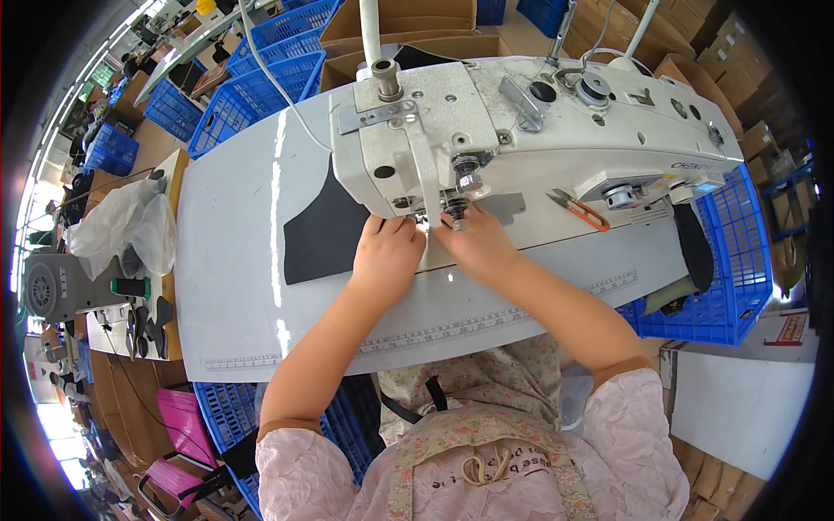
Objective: The person sews fabric pieces together using a sewing machine, trims the thread with thread snips, and feeds new fabric pieces into the sewing machine to stitch them together.
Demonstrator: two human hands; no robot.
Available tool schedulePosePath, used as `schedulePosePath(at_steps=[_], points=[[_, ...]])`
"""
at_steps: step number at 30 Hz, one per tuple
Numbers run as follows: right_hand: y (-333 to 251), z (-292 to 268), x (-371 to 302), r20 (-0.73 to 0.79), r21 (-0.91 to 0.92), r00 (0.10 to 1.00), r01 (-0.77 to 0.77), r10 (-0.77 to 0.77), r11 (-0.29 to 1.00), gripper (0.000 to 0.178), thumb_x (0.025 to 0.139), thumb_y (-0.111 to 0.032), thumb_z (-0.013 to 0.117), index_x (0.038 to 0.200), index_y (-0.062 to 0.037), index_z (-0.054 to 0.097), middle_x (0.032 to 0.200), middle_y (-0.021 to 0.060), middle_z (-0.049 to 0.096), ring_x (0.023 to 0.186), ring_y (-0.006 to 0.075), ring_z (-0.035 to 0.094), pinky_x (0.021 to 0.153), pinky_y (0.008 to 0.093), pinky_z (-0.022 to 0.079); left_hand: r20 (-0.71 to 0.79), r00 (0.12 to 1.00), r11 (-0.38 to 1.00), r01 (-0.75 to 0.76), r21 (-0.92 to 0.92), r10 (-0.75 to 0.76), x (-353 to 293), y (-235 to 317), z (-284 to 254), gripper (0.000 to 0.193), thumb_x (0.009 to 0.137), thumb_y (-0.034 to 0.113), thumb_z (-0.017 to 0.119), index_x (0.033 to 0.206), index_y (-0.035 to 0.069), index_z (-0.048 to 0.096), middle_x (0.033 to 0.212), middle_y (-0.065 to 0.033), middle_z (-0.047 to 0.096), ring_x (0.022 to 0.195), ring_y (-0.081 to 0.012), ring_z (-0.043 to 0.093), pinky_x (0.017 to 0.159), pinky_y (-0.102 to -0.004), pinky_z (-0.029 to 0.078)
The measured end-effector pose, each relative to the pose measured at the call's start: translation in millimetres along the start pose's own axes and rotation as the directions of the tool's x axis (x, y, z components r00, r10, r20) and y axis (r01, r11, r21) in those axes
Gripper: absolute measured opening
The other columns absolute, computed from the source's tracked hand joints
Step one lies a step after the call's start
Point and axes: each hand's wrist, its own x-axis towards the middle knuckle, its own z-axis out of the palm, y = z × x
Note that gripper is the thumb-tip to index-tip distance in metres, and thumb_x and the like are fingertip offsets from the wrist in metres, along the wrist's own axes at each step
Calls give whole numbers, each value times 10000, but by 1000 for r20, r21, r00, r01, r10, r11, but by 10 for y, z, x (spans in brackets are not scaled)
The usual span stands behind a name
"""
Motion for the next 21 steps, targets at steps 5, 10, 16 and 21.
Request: schedulePosePath(at_steps=[5, 10, 16, 21], points=[[-106, -25, 49, 65, -92, 998, -20, 26, 996, 152, 706, -60, 630, 839, 1, 670, 852, 127, 639, 918, 285, 594, 736, 375, 541, -25, 1000, 1000, -11, -21, 10, -31, -28, 21, 51, 711, 115, 622, 750, 92, 645, 836, -2, 635, 916, -160, 591, 904, -342, 420], [-116, -13, 73, -40, -61, 999, 5, -8, 998, 125, 703, -55, 634, 806, 14, 642, 818, 127, 646, 882, 285, 605, 715, 384, 533, -30, 999, 999, -34, 7, 34, -15, -9, 23, 53, 700, 121, 621, 739, 91, 640, 827, -3, 633, 915, -171, 587, 908, -352, 420], [-122, 77, 76, -63, -101, 998, 2, -8, 995, 90, 691, -44, 636, 777, -17, 632, 816, 107, 642, 869, 263, 602, 649, 358, 473, -28, 999, 999, -36, 17, 37, -5, -11, 43, 58, 698, 123, 621, 737, 87, 642, 816, -10, 622, 932, -180, 581, 932, -372, 417], [-117, 93, 66, -64, -112, 998, 12, -19, 994, 93, 694, -52, 637, 784, -27, 635, 808, 98, 633, 874, 260, 595, 681, 368, 466, -49, 998, 999, -39, 29, 40, -11, -14, 45, 52, 696, 118, 621, 730, 83, 640, 820, -14, 624, 944, -182, 578, 936, -365, 416]])
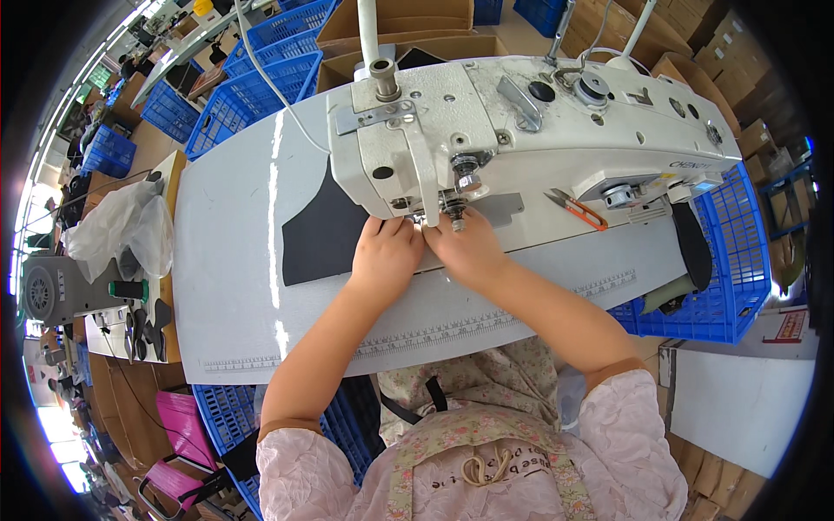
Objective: The person sews fabric pieces together using a sewing machine, trims the thread with thread snips, and feeds new fabric pieces into the sewing machine to stitch them together.
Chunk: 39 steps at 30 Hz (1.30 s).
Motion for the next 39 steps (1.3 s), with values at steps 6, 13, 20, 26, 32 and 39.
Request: schedulePosePath(at_steps=[6, 13, 20, 26, 32, 39], points=[[210, -242, -67, 26, -8, 999, 26, -26, 1000, 112, 747, -93, 612, 844, -46, 643, 894, 66, 638, 896, 259, 588, 757, 398, 469, 67, 997, 998, 35, -43, -32, -87, -98, -110, 236, 754, 132, 608, 972, 71, 675, 1038, -39, 646, 1072, -201, 573, 1044, -394, 388], [630, -348, 2, 187, -41, 950, 263, -251, 964, 129, 792, -164, 590, 873, -79, 643, 931, 15, 620, 967, 205, 585, 766, 369, 507, -62, 991, 993, -117, -18, 116, -169, -324, -279, 260, 753, 122, 615, 994, 64, 693, 1071, -36, 656, 1087, -211, 579, 1046, -401, 408], [327, -383, -37, 362, -148, 853, 451, -376, 880, 81, 803, -163, 586, 844, -108, 630, 896, 1, 606, 945, 177, 586, 668, 300, 521, 219, 968, 992, -123, 0, 120, -6, -20, -368, 199, 678, 120, 603, 836, 12, 657, 913, -87, 650, 1025, -254, 577, 1021, -391, 422], [503, -396, 19, 293, -78, 851, 475, -435, 877, 66, 803, -168, 589, 851, -128, 611, 895, 1, 604, 927, 165, 594, 623, 276, 519, 177, 978, 989, -91, -117, 111, -8, -72, -340, 185, 701, 111, 606, 851, 18, 662, 934, -81, 669, 1056, -245, 582, 1019, -375, 421], [558, -312, -27, 308, -35, 874, 405, -376, 914, 275, 839, -156, 566, 1112, -185, 587, 968, 8, 647, 905, 175, 631, 662, 331, 527, 212, 974, 989, -54, -138, 83, -53, -102, -323, 201, 757, 106, 621, 937, 57, 695, 979, -31, 689, 1052, -211, 594, 1022, -376, 419], [500, -230, -71, 297, -55, 886, 387, -355, 920, 299, 806, -145, 593, 1105, -160, 591, 1055, -28, 635, 869, 165, 619, 608, 324, 531, 199, 976, 990, -65, -123, 89, -89, -82, -289, 207, 761, 102, 625, 949, 60, 699, 964, -29, 684, 1043, -206, 590, 1033, -386, 408]])
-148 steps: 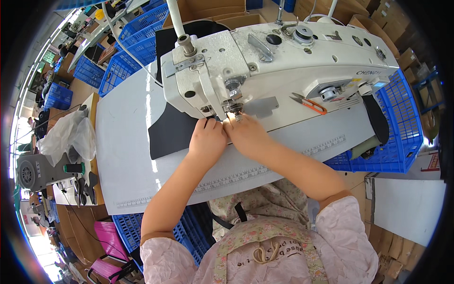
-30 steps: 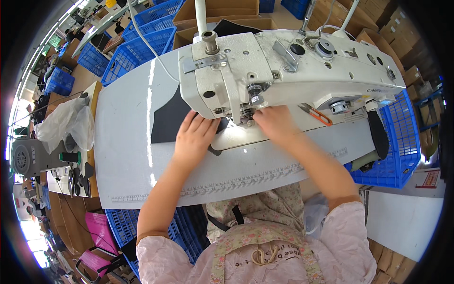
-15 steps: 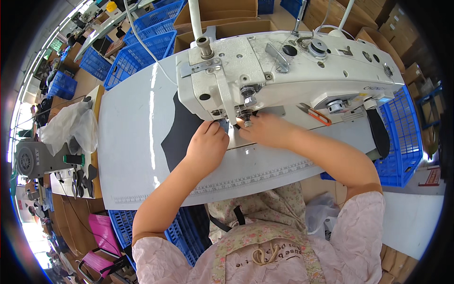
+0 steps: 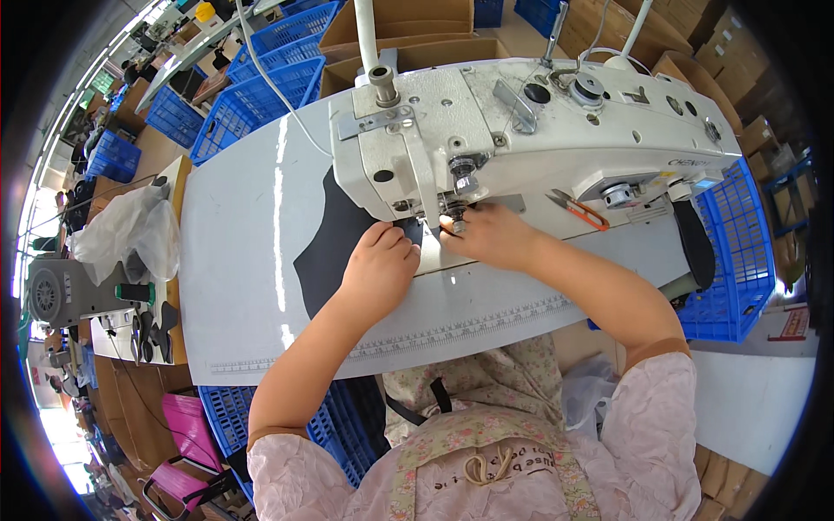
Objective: The person sews fabric pieces together using a sewing machine, trims the thread with thread snips, and feeds new fabric pieces into the sewing machine to stitch them together.
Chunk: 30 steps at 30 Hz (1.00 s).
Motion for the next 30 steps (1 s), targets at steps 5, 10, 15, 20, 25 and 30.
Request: schedulePosePath(at_steps=[5, 10, 15, 20, 25, 30], points=[[-39, 18, 28, 51, -55, 998, -16, 19, 998, 309, 778, -132, 602, 1087, -140, 591, 1006, -15, 614, 801, 164, 618, 583, 330, 529, -38, 999, 1000, -2, -23, 1, 3, 3, 50, 213, 738, 88, 619, 935, 55, 693, 945, -25, 670, 1027, -207, 583, 1038, -389, 399], [-83, 68, 58, -7, -82, 997, -72, 71, 994, 329, 744, -128, 624, 1072, -140, 597, 998, -8, 594, 712, 170, 615, 562, 320, 527, -29, 1000, 1000, 10, 13, -9, 24, 12, 93, 218, 719, 95, 613, 921, 53, 684, 912, -21, 654, 995, -202, 582, 1007, -374, 405], [-127, 80, 95, -145, -43, 985, -105, 98, 994, 82, 759, -139, 615, 827, -94, 607, 779, 37, 633, 903, 198, 596, 558, 305, 489, 38, 998, 998, 41, 41, -43, 78, 47, 109, 210, 714, 110, 604, 905, 52, 668, 892, -27, 641, 971, -200, 579, 978, -362, 406], [-198, 127, 119, -162, -24, 974, -165, 159, 986, 75, 751, -140, 619, 797, -82, 622, 762, 53, 638, 913, 206, 594, 548, 314, 481, 24, 997, 994, 75, 79, -77, 100, 77, 175, 212, 719, 115, 597, 909, 46, 661, 904, -55, 645, 981, -212, 579, 983, -366, 404], [-148, 4, 73, -220, -100, 973, -90, 66, 991, 140, 757, -165, 627, 866, -90, 671, 864, 19, 638, 951, 205, 586, 646, 313, 496, -72, 994, 992, 83, 98, -76, 43, 94, 155, 252, 734, 120, 592, 958, 30, 665, 982, -72, 640, 1047, -221, 561, 1013, -378, 400], [123, -58, -173, -336, -104, 933, -174, 130, 979, 211, 769, -221, 657, 952, -122, 690, 971, -11, 636, 974, 196, 588, 781, 341, 504, -215, 973, 987, 111, 119, -84, -48, 62, 36, 383, 763, 111, 569, 1132, 52, 651, 1142, -62, 605, 1161, -232, 523, 1051, -403, 394]])
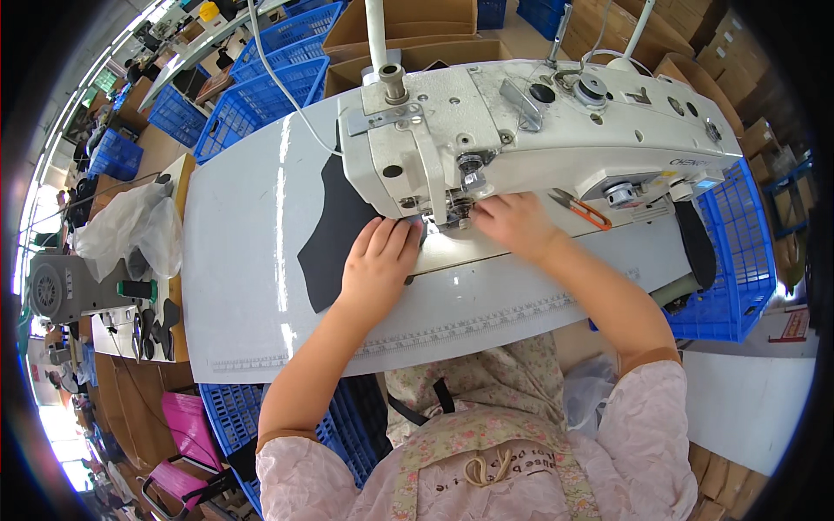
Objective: The person sews fabric pieces together using a sewing machine, trims the thread with thread snips, and feeds new fabric pieces into the sewing machine to stitch them together.
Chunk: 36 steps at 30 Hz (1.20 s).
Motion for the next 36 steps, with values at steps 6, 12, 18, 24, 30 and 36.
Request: schedulePosePath(at_steps=[6, 12, 18, 24, 30, 36], points=[[40, 69, 40, 5, 113, 986, -167, 168, 979, 169, 804, -201, 639, 943, -125, 694, 1037, -4, 627, 981, 192, 594, 827, 346, 512, -3, 999, 999, -45, 14, 45, -84, -99, -22, 269, 786, 136, 590, 1024, 51, 683, 1109, -57, 628, 1175, -215, 528, 1071, -388, 384], [-87, -223, 220, 232, 63, 911, 336, -341, 940, 134, 746, -152, 612, 812, -70, 695, 1030, 51, 635, 923, 206, 621, 881, 335, 491, 120, 989, 996, -87, -13, 88, 75, -4, -119, 188, 725, 108, 618, 883, 48, 699, 961, -54, 658, 1090, -238, 568, 1041, -401, 408], [-127, -84, 270, 215, 164, 910, 323, -353, 932, 80, 768, -135, 581, 782, -67, 622, 868, 68, 626, 794, 215, 625, 767, 320, 505, 161, 979, 991, -113, -67, 122, 121, -11, -79, 138, 720, 98, 602, 822, 30, 667, 936, -76, 658, 1054, -251, 575, 1019, -394, 415], [-139, -98, 292, 227, 248, 942, 189, -247, 950, 111, 731, -151, 597, 656, -74, 569, 699, 58, 602, 810, 220, 607, 825, 325, 480, 148, 983, 990, -98, -102, 113, 44, -25, -39, 191, 736, 98, 599, 888, 17, 680, 996, -78, 677, 1060, -237, 581, 1026, -399, 410], [-196, -59, 236, 133, 215, 966, 188, -219, 958, 97, 727, -140, 591, 650, -83, 597, 714, 32, 607, 842, 212, 595, 890, 326, 453, 127, 987, 991, -88, -99, 101, -3, -10, 46, 219, 750, 97, 593, 929, 15, 687, 977, -56, 676, 1058, -222, 581, 1027, -400, 408], [-268, -48, 232, 123, 210, 974, 160, -188, 965, 84, 717, -131, 595, 646, -87, 604, 728, 31, 625, 849, 213, 595, 916, 327, 441, 126, 987, 994, -88, -70, 96, 6, 39, 57, 245, 743, 103, 584, 951, 9, 674, 972, -68, 672, 1054, -225, 575, 1029, -397, 402]])
